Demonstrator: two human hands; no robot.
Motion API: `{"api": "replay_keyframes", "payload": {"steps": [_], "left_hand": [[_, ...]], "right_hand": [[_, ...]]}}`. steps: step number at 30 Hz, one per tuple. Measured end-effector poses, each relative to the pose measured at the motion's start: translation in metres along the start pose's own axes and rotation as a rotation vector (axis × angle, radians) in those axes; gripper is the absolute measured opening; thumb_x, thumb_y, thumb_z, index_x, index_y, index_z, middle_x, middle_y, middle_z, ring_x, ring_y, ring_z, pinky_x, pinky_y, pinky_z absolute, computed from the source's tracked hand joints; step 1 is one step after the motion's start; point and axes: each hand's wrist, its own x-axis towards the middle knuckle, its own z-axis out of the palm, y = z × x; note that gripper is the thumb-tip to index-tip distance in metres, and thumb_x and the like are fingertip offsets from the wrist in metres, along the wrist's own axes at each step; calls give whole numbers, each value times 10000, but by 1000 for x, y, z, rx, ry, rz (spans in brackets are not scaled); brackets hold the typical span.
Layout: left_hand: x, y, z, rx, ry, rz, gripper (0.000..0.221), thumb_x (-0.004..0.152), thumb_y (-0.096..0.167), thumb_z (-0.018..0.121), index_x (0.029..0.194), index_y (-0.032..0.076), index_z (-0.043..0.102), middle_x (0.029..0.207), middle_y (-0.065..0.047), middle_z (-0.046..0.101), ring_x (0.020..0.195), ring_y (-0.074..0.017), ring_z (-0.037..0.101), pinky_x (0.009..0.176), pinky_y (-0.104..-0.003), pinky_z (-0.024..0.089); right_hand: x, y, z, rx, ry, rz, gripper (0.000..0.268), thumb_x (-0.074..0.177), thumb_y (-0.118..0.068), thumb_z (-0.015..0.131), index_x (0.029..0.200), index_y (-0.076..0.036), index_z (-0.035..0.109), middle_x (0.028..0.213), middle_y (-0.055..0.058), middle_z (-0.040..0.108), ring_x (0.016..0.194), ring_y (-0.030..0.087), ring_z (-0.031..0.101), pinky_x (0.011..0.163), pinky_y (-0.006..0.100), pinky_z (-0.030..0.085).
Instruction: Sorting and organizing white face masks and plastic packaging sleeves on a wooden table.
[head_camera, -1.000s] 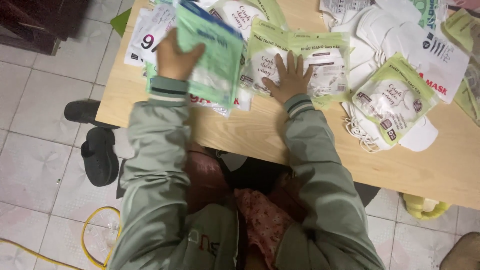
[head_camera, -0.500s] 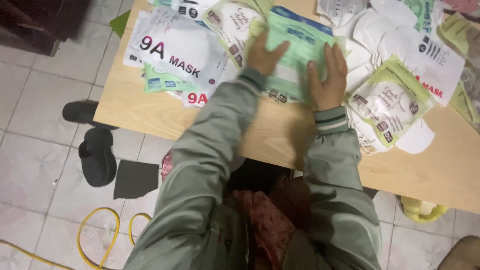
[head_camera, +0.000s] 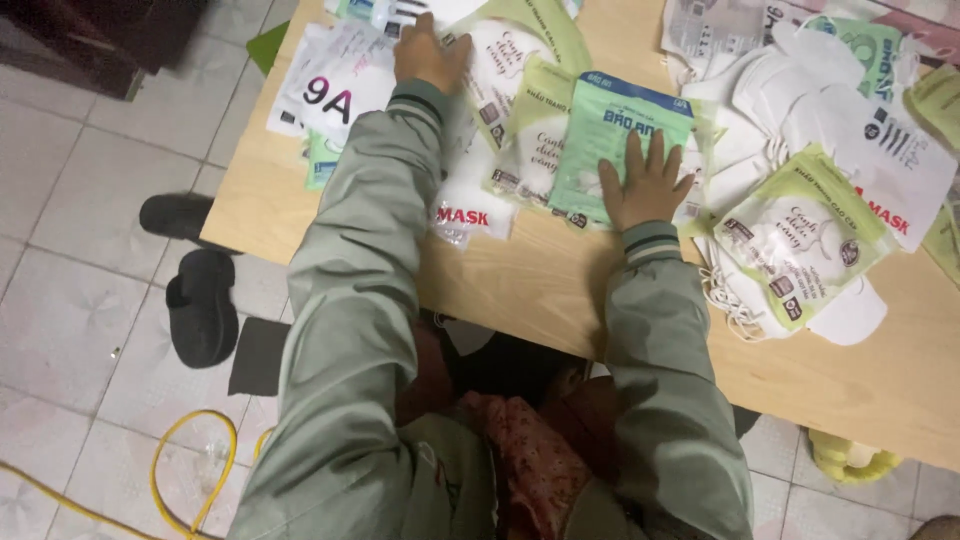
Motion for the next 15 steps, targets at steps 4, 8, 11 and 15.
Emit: {"api": "replay_keyframes", "payload": {"steps": [4, 8, 11, 15], "left_hand": [[-1, 13, 12, -273, -192, -151, 875, 795, 492, 852, 1425, 1, 494, 1299, -196, 688, 1185, -289, 697, 1040, -332, 541], [-1, 15, 27, -282, -146, -43, 374, 753, 309, 815, 997, 40, 726, 891, -122, 770, 800, -272, 742, 781, -363, 600], [2, 22, -6, -293, 80, 82, 221, 746, 277, 781, 764, 74, 696, 636, -71, 669, 544, -262, 595, 566, -388, 535], [4, 43, -88, -397, 350, 263, 274, 869, 281, 701, 777, 24, 710, 582, -66, 661, 463, -177, 512, 455, -342, 460]], "right_hand": [[-1, 2, 3, -33, -29, 16, 786, 970, -721, 319, 1630, -298, 269, 1706, 94, 190, 1543, 423, 116, 1151, 724, 68], [0, -3, -3, -28, -34, 24, 801, 966, -722, 306, 1621, -262, 317, 1696, 114, 205, 1534, 438, 116, 1139, 745, 74], [-1, -9, -7, -24, -82, 71, 817, 957, -714, 314, 1630, -252, 281, 1704, 106, 175, 1538, 436, 81, 1132, 763, 63], [2, -14, -16, -104, -118, 115, 828, 968, -700, 261, 1638, -214, 241, 1703, 120, 160, 1530, 457, 99, 1122, 777, 98]]}}
